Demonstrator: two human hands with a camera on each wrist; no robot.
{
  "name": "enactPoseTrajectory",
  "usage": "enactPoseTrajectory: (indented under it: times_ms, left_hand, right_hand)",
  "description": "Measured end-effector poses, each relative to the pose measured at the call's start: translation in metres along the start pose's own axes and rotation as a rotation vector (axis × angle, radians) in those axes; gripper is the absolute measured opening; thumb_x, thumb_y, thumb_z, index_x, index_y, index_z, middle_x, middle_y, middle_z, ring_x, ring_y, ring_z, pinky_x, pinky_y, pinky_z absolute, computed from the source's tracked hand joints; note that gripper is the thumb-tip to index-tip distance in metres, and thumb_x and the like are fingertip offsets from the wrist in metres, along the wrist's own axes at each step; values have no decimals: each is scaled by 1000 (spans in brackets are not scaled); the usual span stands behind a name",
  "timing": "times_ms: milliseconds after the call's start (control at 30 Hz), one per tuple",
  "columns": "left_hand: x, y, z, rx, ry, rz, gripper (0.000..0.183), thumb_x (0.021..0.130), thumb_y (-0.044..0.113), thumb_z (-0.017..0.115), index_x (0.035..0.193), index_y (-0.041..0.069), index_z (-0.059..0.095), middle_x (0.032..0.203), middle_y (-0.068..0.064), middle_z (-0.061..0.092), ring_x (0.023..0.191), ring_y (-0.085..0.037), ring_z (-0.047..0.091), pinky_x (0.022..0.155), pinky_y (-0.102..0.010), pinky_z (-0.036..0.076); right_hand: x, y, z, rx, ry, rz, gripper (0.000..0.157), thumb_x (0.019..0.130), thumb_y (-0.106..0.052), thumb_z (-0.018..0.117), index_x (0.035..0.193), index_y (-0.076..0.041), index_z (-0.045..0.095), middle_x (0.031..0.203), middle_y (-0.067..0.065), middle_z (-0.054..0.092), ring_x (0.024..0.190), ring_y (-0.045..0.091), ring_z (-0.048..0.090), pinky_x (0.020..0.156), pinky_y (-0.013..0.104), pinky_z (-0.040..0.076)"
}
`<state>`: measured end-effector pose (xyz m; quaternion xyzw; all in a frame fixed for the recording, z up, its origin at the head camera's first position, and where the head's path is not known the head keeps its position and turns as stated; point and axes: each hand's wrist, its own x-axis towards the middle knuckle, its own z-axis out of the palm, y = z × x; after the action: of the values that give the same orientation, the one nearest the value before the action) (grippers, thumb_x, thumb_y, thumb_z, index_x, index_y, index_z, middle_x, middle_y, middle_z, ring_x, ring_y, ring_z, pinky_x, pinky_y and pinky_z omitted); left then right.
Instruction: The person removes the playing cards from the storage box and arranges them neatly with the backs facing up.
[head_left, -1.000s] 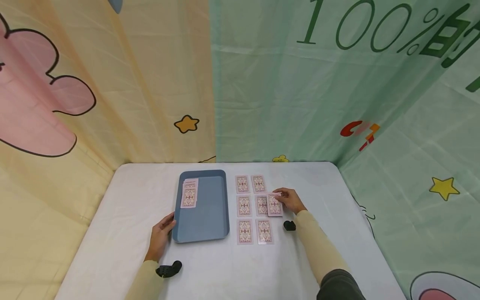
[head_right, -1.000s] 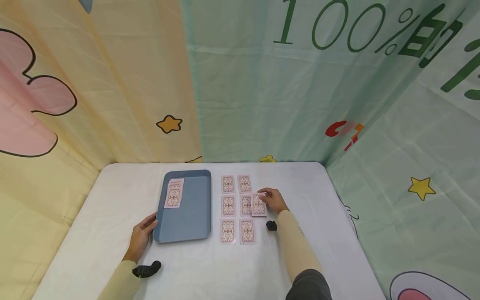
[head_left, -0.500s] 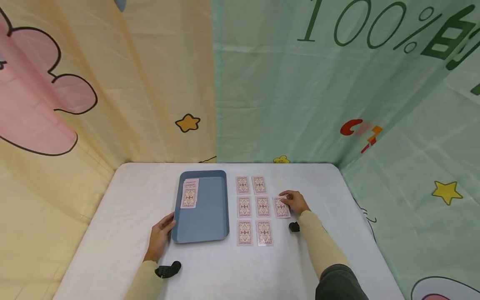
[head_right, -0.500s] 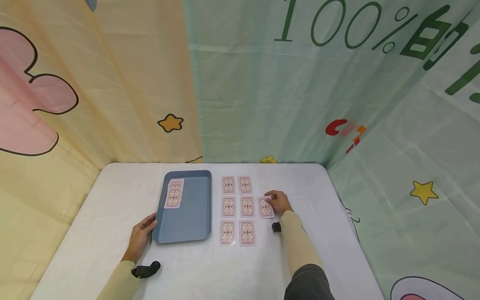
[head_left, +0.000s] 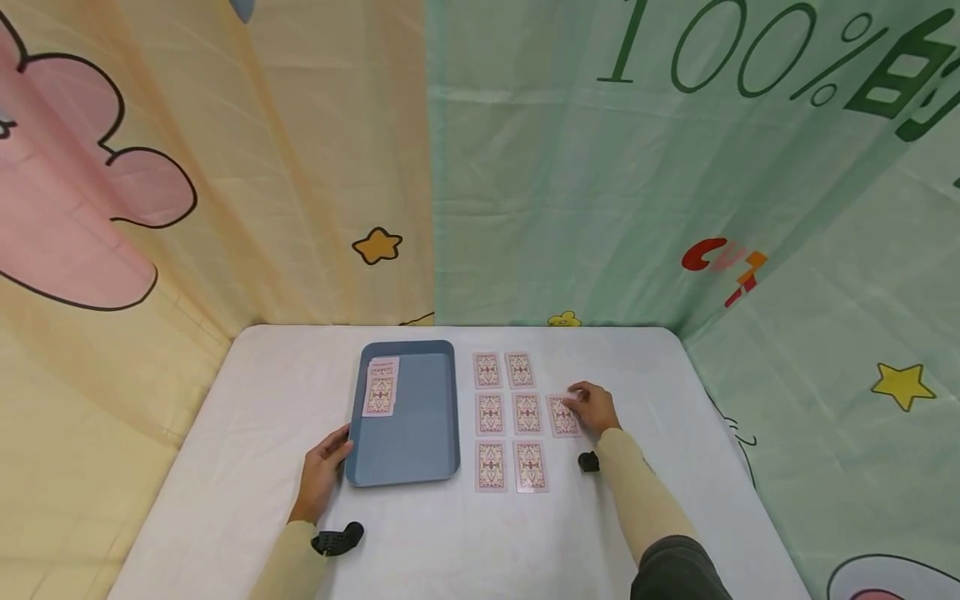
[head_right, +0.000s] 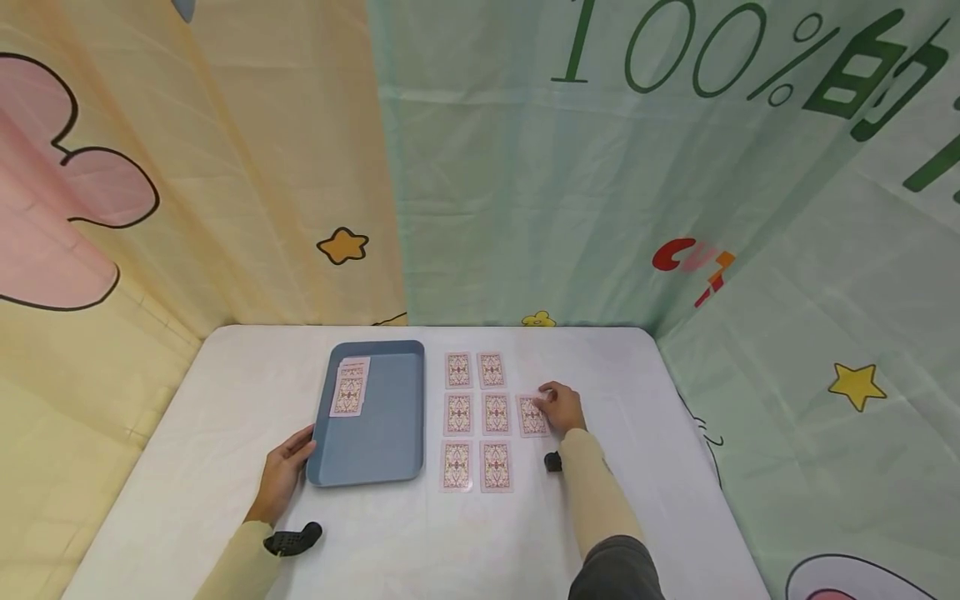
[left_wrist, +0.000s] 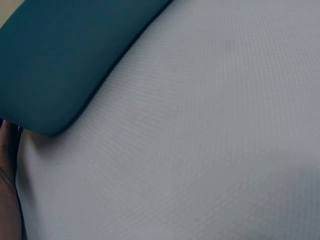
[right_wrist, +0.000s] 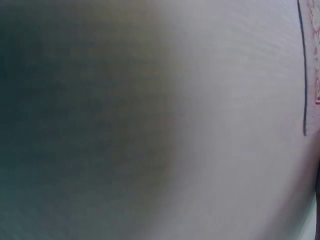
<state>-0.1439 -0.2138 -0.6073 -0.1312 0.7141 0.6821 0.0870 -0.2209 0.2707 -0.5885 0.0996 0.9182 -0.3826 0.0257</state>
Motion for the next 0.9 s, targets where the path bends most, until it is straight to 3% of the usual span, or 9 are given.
enactPoseTrajectory:
  times_ms: [233,467,733,900]
  left_hand:
    - [0,1,-1,-6,-10,9,46,101,11,47,145,0,38,150,-17,39,134,-24,38,90,-6,38]
    - [-3,2,1,3,-1,10,47,102,11,47,145,-1,37,150,-19,38,135,-26,38,106,-24,36]
    - [-3,2,2,-8,3,1,46,101,10,47,145,-1,39,149,-17,39,133,-24,39,92,-8,38]
    - [-3,3,1,-5,9,8,46,101,9,46,145,-2,38,149,-19,39,135,-27,38,108,-28,35]
  right_hand:
    - [4,1,4,87,37,19,28,88,-13,70,113,-2,66,87,9,55,77,21,47,68,31,40]
    - [7,-21,12,138,35,-56,24,89,-15,69,111,-4,67,85,8,55,69,18,48,60,27,42]
    - [9,-60,28,203,24,-176,24,86,-9,72,107,2,68,80,9,57,68,18,49,59,27,42]
    - [12,-81,43,249,-15,-204,23,86,-11,72,106,-1,69,82,7,58,68,17,48,59,26,42]
